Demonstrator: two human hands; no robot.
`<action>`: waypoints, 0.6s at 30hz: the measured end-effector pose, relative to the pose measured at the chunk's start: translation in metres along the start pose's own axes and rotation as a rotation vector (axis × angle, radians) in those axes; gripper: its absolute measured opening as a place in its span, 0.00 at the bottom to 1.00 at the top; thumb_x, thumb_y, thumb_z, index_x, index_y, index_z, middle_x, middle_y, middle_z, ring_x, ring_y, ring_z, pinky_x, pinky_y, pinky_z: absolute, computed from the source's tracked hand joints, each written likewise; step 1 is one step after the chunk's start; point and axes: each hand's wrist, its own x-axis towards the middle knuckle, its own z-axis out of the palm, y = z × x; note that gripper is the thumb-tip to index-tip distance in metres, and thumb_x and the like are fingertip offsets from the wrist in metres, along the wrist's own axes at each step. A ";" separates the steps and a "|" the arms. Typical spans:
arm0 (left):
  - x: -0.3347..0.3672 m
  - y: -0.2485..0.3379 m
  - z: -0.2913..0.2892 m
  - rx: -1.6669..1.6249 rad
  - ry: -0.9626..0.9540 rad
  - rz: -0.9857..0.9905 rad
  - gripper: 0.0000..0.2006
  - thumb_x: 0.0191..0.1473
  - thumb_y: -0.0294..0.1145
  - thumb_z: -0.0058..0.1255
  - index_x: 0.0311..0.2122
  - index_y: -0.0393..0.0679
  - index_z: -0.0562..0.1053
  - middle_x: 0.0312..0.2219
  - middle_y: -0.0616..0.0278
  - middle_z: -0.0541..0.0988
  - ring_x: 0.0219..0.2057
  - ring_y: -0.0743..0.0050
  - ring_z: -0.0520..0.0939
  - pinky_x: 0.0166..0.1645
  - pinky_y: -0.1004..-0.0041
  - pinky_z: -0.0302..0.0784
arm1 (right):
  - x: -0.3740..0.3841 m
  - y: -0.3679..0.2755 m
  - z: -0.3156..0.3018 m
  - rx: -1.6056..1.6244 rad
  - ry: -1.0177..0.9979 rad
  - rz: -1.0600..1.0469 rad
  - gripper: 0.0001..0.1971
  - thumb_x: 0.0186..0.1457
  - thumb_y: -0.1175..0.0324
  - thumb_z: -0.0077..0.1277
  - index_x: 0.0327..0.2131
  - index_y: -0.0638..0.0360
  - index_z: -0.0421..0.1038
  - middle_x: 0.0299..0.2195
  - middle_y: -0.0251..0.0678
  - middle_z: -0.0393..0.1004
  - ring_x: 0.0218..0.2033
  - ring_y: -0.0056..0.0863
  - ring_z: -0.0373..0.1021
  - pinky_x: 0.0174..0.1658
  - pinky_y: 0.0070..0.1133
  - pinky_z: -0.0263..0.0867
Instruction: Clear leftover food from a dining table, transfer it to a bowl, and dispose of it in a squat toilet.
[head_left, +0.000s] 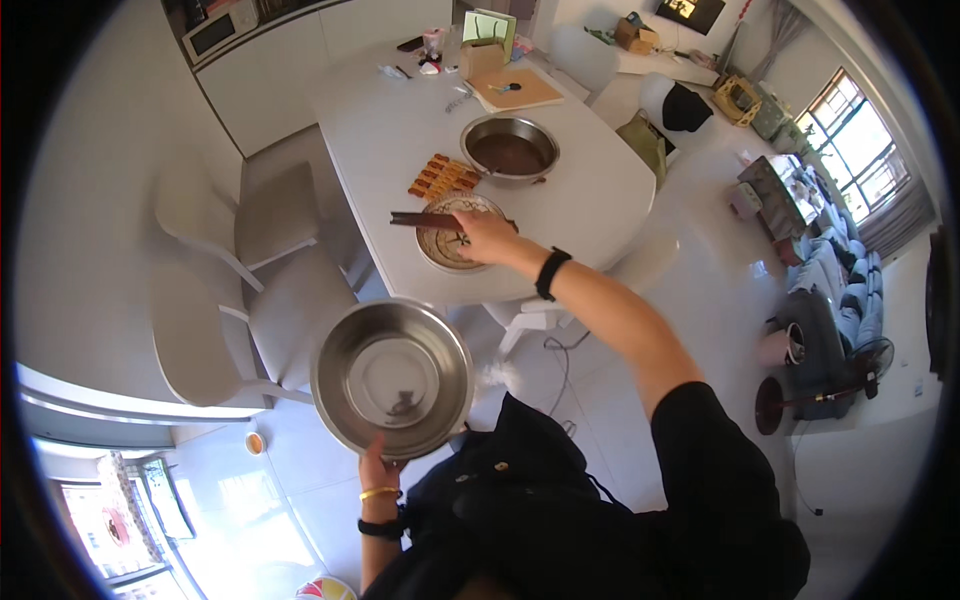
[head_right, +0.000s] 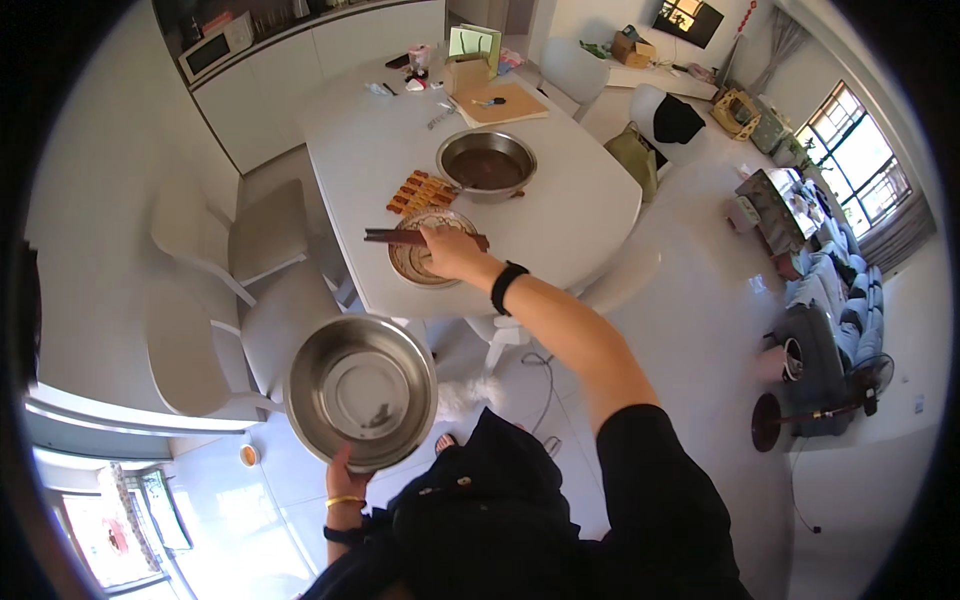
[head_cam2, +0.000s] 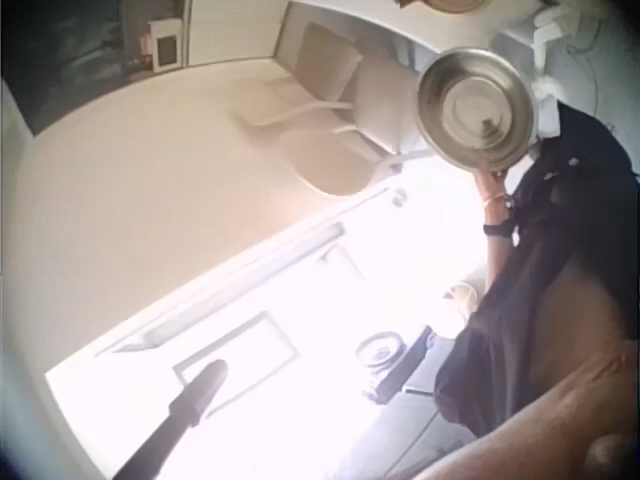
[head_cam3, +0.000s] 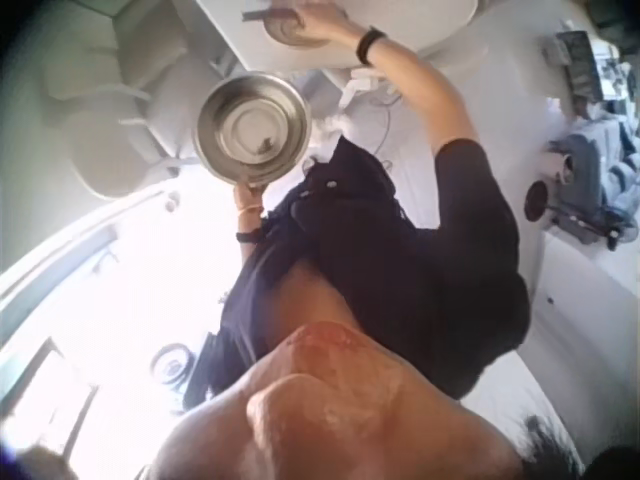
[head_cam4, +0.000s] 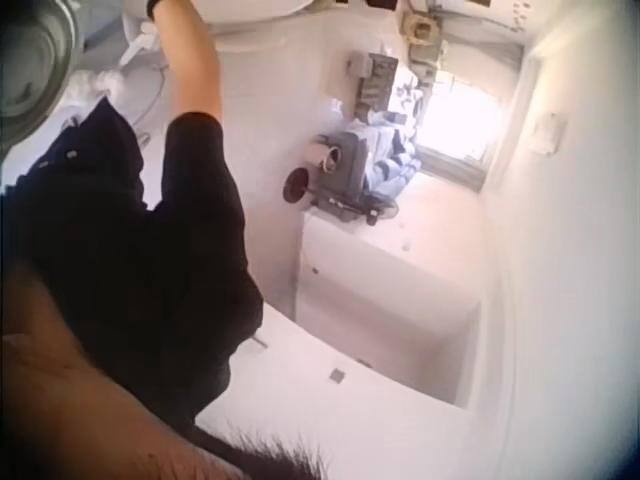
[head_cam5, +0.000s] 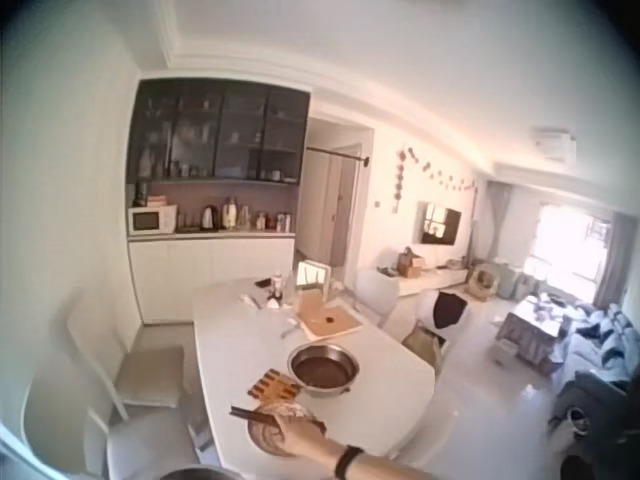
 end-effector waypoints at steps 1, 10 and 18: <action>-0.002 -0.005 0.004 -0.024 0.072 0.031 0.19 0.52 0.32 0.41 0.50 0.41 0.60 0.45 0.53 0.68 0.45 0.53 0.70 0.46 0.52 0.69 | 0.020 0.014 0.016 -0.117 0.078 -0.068 0.32 0.37 0.64 0.54 0.48 0.65 0.56 0.40 0.48 0.66 0.42 0.44 0.63 0.46 0.31 0.59; -0.017 -0.070 0.045 -0.310 0.113 0.142 0.20 0.52 0.31 0.38 0.50 0.37 0.58 0.47 0.48 0.65 0.48 0.50 0.67 0.51 0.50 0.63 | 0.062 0.063 0.062 -0.077 0.104 -0.128 0.05 0.44 0.71 0.42 0.24 0.61 0.67 0.18 0.42 0.71 0.22 0.38 0.70 0.26 0.32 0.64; -0.023 -0.120 0.135 -0.492 0.214 0.232 0.20 0.51 0.30 0.37 0.50 0.36 0.58 0.48 0.48 0.64 0.50 0.50 0.64 0.53 0.50 0.60 | 0.002 0.139 -0.029 0.176 -0.359 0.040 0.18 0.46 0.55 0.44 0.32 0.61 0.68 0.22 0.46 0.72 0.25 0.42 0.70 0.30 0.33 0.66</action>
